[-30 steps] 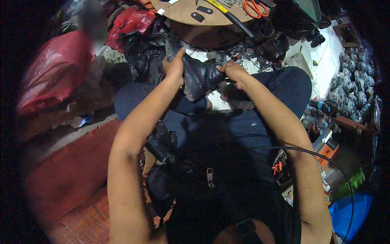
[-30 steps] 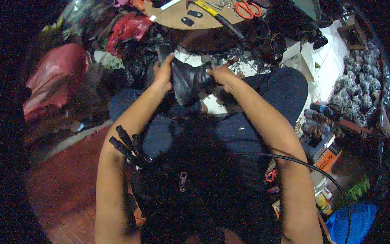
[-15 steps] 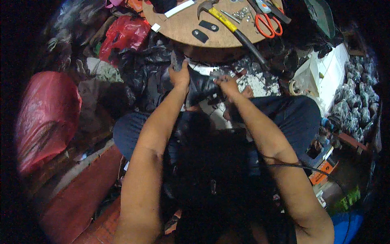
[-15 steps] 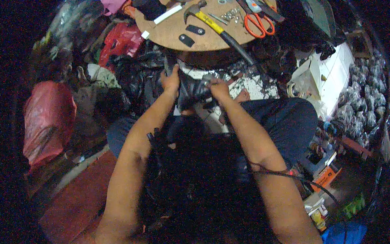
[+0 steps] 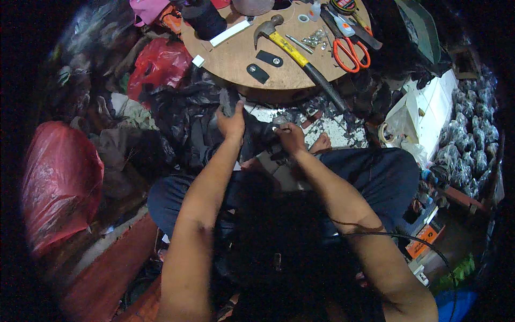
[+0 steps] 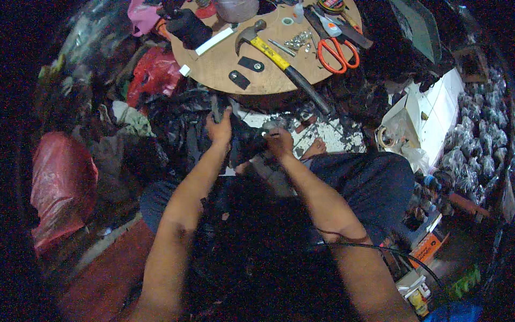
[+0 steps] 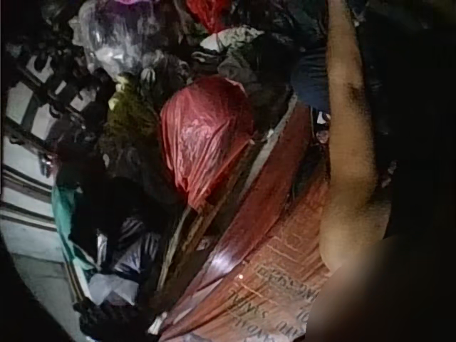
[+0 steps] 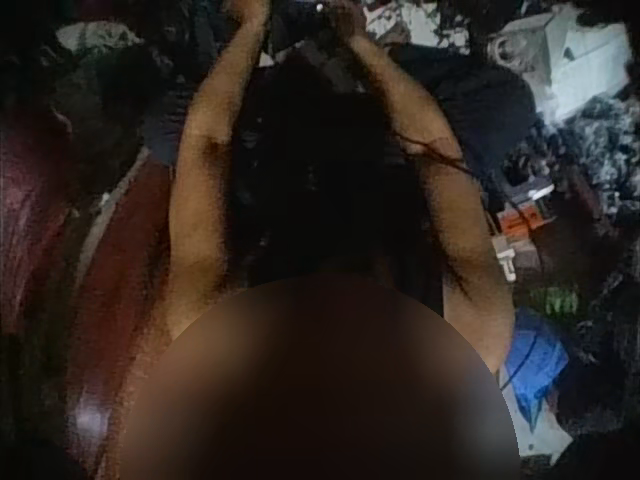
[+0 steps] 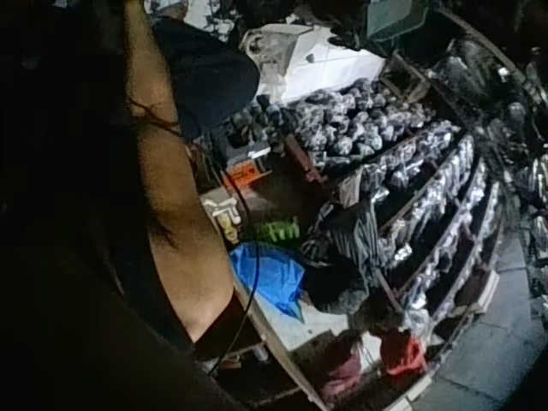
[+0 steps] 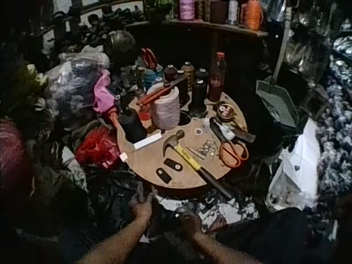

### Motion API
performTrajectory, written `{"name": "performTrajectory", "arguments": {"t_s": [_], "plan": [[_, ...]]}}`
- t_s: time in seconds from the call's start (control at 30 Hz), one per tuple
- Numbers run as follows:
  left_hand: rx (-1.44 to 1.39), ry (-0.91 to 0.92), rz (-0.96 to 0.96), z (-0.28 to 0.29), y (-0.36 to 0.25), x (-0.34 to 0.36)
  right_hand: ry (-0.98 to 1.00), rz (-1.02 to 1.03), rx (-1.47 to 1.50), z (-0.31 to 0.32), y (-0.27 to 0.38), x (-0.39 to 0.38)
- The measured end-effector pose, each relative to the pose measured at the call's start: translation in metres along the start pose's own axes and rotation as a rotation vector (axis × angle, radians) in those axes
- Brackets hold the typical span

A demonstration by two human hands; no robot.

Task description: The person repairs a black leather shoe by installing a metal eyelet. They use a hammer to tap the eyelet into place, then use pliers to crimp and secure it. The person repeatedly inspects the eyelet and adjusts the shoe during the process.

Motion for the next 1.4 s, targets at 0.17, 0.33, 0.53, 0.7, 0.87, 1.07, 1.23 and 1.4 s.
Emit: {"name": "performTrajectory", "arguments": {"t_s": [0.17, 0.33, 0.53, 0.7, 0.87, 1.07, 1.23, 1.4], "plan": [[-0.112, 0.076, -0.096, -0.015, 0.003, 0.018, -0.062, -0.121, -0.041, 0.011, 0.012, -0.006], [-0.067, 0.048, -0.171, -0.028, -0.002, 0.018, -0.106, 0.016, -0.034, 0.018, 0.032, -0.011], [-0.007, 0.027, -0.203, -0.031, -0.005, 0.013, -0.132, -0.011, -0.050, 0.016, 0.020, -0.007], [-0.101, 0.119, -0.121, -0.042, 0.003, 0.023, -0.107, -0.104, 0.023, 0.017, 0.006, -0.003], [-0.113, 0.161, -0.157, -0.049, 0.000, 0.028, -0.148, -0.129, -0.046, 0.026, 0.015, -0.008], [-0.127, 0.200, 0.084, -0.040, 0.007, 0.034, -0.208, -0.160, -0.050, 0.032, 0.018, -0.014], [0.080, 0.147, -0.064, -0.028, -0.023, 0.033, -0.211, -0.215, -0.016, 0.024, 0.010, -0.013], [-0.075, 0.241, -0.053, -0.014, -0.029, 0.050, -0.247, -0.037, 0.112, 0.018, 0.035, -0.010]]}}
Point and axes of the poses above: each hand's wrist, its own x-axis towards the middle knuckle, its own z-axis out of the back of the hand, y = z × x, the point moved 9 cm from there along x, towards the middle knuckle, and after that the axes turned 12 degrees about y, right-handed, at the moved point
